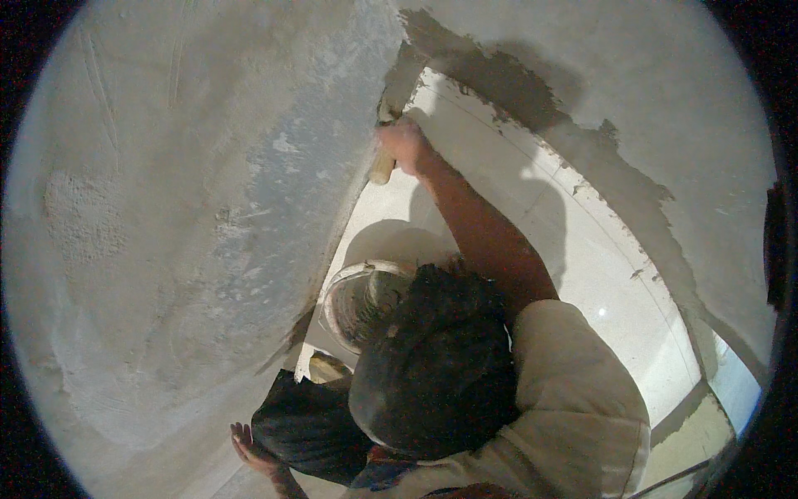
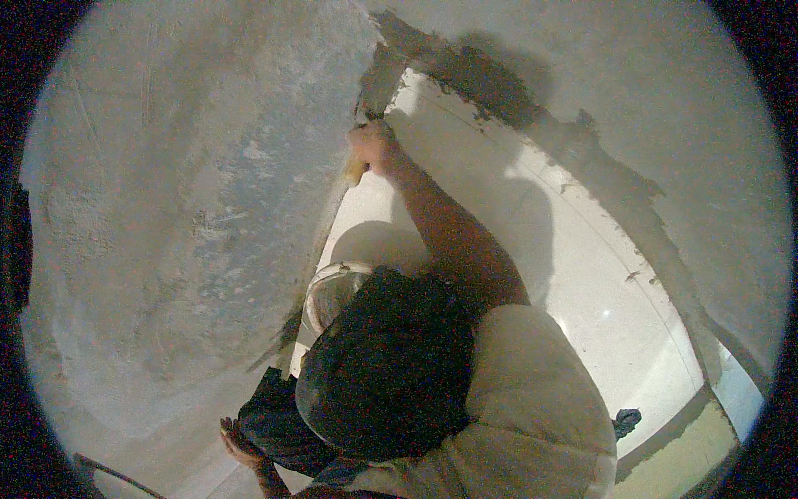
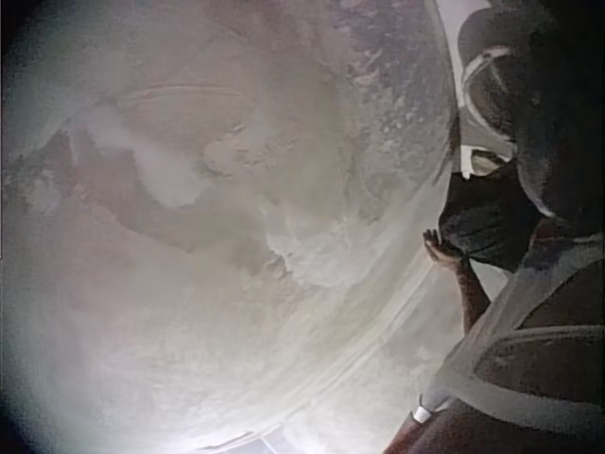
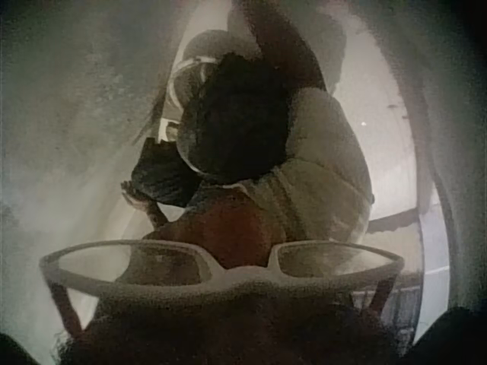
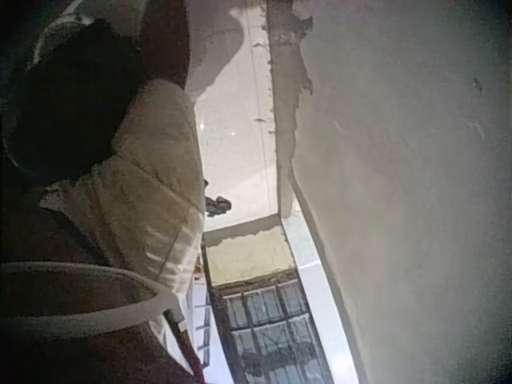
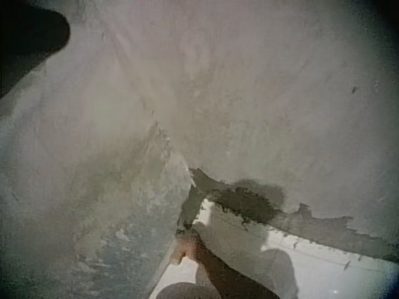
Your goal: The person scoops plaster from a bucket and applies it to a wall using a trowel. They repeatedly smooth the surface, working on a specific section of the wall while sitting on the floor.
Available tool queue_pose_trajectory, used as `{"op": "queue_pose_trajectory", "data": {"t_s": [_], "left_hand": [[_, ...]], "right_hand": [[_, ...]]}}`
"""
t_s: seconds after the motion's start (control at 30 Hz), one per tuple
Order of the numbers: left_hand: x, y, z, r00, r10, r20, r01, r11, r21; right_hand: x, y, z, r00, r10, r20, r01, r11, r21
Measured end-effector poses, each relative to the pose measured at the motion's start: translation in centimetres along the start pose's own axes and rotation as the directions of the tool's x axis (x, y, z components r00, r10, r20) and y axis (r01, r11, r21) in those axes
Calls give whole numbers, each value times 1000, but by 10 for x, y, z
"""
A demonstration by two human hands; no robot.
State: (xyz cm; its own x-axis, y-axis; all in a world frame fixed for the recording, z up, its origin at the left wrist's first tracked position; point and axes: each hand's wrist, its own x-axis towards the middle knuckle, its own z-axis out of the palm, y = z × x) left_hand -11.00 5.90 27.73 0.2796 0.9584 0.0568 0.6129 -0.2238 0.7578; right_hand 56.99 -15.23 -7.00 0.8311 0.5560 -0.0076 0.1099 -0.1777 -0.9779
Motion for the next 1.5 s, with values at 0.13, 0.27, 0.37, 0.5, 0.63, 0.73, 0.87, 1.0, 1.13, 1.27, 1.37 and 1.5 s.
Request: {"op": "queue_pose_trajectory", "data": {"t_s": [0.13, 0.27, 0.37, 0.5, 0.63, 0.73, 0.87, 1.0, 1.13, 1.27, 1.37, 1.5], "left_hand": [[2, 21, 24, 999, -39, -14, 37, 993, -115], [7, 6, 12, 999, -33, -16, 31, 988, -153], [3, -1, -1, 1000, 7, -8, -8, 994, -107], [1, 23, 31, 997, -47, -58, 41, 994, -106], [-7, 23, 25, 997, -33, -64, 26, 993, -117], [-13, 34, 32, 995, -69, -71, 62, 993, -97], [-10, 22, 14, 1000, 24, -9, -24, 999, -39], [-15, 17, 14, 1000, -1, 11, 3, 990, -142], [-23, 30, 17, 927, -318, 197, 372, 718, -588], [-65, 65, 58, 760, -245, 602, 621, 545, -564], [-96, 75, 101, 684, -180, 707, 661, 562, -497], [-108, 79, 191, 599, -77, 797, 653, 623, -431]], "right_hand": [[-29, -50, 14, 987, 158, -28, -159, 933, -322], [-79, -82, 20, 986, 140, 93, -134, 989, -63], [-95, -94, 30, 986, 53, 156, 15, 913, -407], [-42, -23, 25, 927, 363, -90, -321, 896, 305], [-5, -22, -15, 977, 186, 106, -213, 902, 375], [-8, -22, -1, 916, 358, 180, -384, 660, 645], [-33, -47, 49, 784, 573, 240, -594, 579, 559], [-87, -53, 52, 970, -234, 64, 216, 954, 209], [-132, -135, -11, 891, -291, 348, 245, 954, 171], [-165, -117, -62, 912, 161, 378, -293, 900, 323], [-187, -188, -104, 720, 583, 377, -689, 667, 284], [-205, -215, -178, 832, 505, 229, -490, 863, -124]]}}
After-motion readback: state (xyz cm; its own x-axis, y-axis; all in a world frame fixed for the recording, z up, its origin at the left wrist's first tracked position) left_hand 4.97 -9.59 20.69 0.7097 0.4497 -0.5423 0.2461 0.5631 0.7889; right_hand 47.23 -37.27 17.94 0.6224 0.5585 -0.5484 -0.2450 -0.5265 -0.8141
